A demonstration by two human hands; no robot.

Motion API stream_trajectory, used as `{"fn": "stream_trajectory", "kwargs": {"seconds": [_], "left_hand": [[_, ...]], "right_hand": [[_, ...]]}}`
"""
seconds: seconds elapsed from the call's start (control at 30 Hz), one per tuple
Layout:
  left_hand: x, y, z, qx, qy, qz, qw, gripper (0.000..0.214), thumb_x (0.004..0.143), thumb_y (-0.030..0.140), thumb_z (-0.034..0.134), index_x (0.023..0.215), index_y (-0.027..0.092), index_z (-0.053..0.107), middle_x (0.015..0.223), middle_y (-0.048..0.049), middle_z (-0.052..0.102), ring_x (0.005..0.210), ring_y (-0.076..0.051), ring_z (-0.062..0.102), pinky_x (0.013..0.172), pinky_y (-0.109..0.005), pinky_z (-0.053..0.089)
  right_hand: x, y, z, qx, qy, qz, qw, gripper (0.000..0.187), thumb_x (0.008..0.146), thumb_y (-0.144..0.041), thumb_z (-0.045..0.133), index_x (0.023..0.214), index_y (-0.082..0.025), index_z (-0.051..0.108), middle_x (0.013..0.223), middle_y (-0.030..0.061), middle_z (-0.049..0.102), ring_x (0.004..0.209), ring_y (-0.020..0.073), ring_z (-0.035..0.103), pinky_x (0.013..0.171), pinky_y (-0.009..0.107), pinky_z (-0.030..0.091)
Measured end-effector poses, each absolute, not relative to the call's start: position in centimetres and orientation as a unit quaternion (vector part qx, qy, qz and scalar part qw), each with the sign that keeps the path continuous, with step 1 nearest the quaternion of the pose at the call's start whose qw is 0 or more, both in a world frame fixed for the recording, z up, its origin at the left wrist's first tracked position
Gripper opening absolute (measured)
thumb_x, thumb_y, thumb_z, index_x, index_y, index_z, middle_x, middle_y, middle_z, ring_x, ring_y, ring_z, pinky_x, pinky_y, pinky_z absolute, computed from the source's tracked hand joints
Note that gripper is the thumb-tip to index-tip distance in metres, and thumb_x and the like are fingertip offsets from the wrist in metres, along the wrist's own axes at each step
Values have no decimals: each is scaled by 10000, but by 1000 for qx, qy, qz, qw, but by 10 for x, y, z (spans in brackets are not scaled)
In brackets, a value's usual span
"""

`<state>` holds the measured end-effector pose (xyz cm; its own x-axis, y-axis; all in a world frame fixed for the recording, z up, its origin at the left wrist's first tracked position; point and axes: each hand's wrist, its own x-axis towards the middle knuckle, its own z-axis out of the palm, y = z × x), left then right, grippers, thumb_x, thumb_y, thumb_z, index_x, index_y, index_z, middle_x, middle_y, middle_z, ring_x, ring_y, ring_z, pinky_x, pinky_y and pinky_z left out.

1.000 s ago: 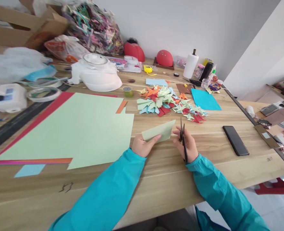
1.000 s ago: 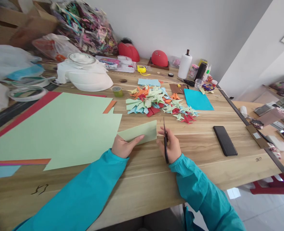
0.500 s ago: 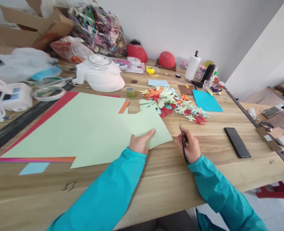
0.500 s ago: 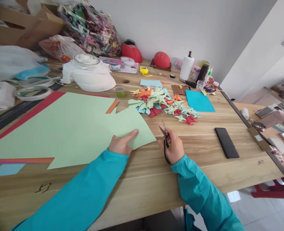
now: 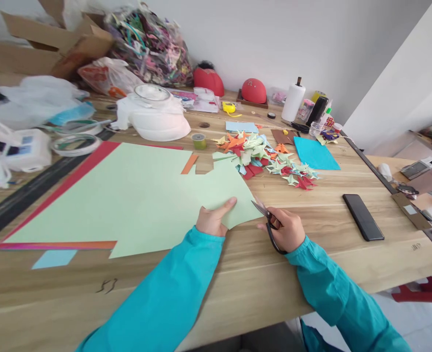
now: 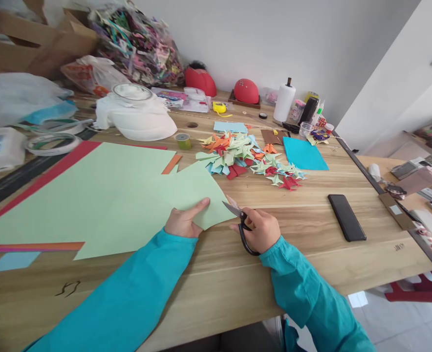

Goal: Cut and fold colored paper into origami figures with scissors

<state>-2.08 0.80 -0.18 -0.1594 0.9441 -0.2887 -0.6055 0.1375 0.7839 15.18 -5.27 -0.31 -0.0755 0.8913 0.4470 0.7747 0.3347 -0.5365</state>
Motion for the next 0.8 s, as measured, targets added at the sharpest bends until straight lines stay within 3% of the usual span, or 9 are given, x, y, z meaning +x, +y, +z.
{"fn": "stream_trajectory", "kwargs": {"seconds": [0.8], "left_hand": [[-20, 5, 1, 177, 407, 621, 646, 586, 496, 170, 853, 1048, 131, 660, 932, -107, 733, 1004, -312, 650, 905, -453, 528]], "right_hand": [[150, -54, -6, -560, -730, 50, 389, 476, 819, -579, 543, 949, -147, 695, 559, 7, 576, 474, 101, 496, 498, 195, 387]]}}
